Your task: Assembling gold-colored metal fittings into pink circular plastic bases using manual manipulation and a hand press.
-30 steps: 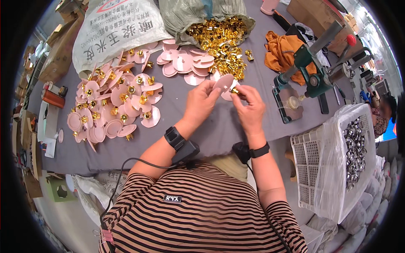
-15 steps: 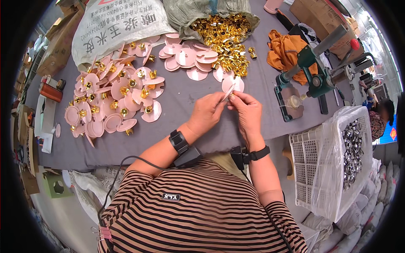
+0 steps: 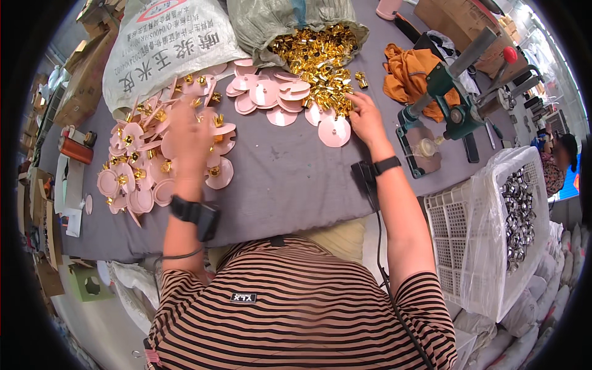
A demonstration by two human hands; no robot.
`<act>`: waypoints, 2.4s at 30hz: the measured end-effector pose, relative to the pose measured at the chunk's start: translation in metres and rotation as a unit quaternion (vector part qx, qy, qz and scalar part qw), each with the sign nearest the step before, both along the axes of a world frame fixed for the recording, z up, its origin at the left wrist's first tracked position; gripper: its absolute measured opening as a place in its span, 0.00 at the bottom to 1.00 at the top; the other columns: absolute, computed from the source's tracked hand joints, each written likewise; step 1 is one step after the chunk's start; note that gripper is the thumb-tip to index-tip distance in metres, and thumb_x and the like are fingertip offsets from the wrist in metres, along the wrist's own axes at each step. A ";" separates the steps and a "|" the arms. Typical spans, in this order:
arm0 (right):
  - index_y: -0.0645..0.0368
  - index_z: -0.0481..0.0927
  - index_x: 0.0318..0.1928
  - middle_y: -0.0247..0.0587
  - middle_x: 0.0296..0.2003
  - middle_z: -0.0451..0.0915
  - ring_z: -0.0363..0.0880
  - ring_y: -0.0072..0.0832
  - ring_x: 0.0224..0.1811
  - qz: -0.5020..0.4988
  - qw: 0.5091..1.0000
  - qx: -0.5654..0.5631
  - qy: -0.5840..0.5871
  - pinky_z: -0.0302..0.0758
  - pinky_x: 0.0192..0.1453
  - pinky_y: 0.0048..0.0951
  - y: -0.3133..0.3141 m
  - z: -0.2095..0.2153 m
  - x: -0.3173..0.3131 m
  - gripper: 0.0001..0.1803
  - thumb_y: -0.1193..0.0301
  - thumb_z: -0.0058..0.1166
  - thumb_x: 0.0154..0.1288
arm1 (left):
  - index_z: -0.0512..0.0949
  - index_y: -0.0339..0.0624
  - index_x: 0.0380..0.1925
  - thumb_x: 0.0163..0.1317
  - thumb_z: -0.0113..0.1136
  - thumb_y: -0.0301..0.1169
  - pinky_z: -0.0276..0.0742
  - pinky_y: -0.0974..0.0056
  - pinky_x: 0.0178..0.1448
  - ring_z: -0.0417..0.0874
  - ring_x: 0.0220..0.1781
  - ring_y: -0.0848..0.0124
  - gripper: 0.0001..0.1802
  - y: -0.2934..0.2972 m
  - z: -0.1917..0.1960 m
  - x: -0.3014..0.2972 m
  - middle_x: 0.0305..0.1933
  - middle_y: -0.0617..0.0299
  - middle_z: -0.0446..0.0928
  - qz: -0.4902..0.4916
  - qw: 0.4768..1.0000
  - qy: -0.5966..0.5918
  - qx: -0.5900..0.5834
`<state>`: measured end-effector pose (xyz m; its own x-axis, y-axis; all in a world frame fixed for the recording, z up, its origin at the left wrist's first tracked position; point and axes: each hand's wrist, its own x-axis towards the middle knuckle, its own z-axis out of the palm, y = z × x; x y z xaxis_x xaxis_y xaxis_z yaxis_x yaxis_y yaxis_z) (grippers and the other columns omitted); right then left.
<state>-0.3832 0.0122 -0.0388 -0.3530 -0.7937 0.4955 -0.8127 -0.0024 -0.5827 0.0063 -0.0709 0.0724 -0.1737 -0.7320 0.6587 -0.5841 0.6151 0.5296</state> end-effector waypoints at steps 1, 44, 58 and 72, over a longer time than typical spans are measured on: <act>0.57 0.83 0.54 0.47 0.56 0.81 0.84 0.33 0.45 0.012 0.994 0.000 0.111 0.79 0.50 0.28 -0.006 -0.006 0.000 0.21 0.78 0.60 0.57 | 0.78 0.40 0.56 0.60 0.65 0.26 0.72 0.56 0.64 0.77 0.58 0.55 0.22 0.008 -0.015 -0.019 0.54 0.52 0.79 -0.069 0.997 0.023 0.029; 0.66 0.87 0.40 0.36 0.36 0.85 0.84 0.23 0.36 0.084 0.879 -0.102 -0.458 0.80 0.42 0.21 0.098 0.046 0.131 0.06 0.83 0.65 0.62 | 0.82 0.38 0.45 0.63 0.64 0.27 0.78 0.64 0.43 0.84 0.37 0.72 0.11 0.084 -0.040 -0.118 0.38 0.55 0.85 -0.345 0.910 0.078 0.215; 0.56 0.82 0.55 0.43 0.55 0.80 0.74 0.44 0.59 -0.131 0.990 -0.045 0.021 0.71 0.66 0.40 0.076 0.004 0.044 0.22 0.75 0.66 0.57 | 0.82 0.39 0.46 0.60 0.64 0.29 0.80 0.55 0.51 0.85 0.44 0.53 0.14 -0.019 -0.024 -0.023 0.40 0.50 0.85 -0.157 0.976 -0.116 0.095; 0.59 0.84 0.45 0.42 0.38 0.84 0.84 0.33 0.35 -0.134 0.978 -0.075 -0.143 0.81 0.43 0.33 0.073 -0.003 0.045 0.14 0.74 0.68 0.57 | 0.83 0.39 0.35 0.55 0.65 0.45 0.80 0.49 0.48 0.85 0.43 0.48 0.19 -0.081 -0.054 -0.170 0.37 0.45 0.84 -0.152 0.944 -0.238 0.170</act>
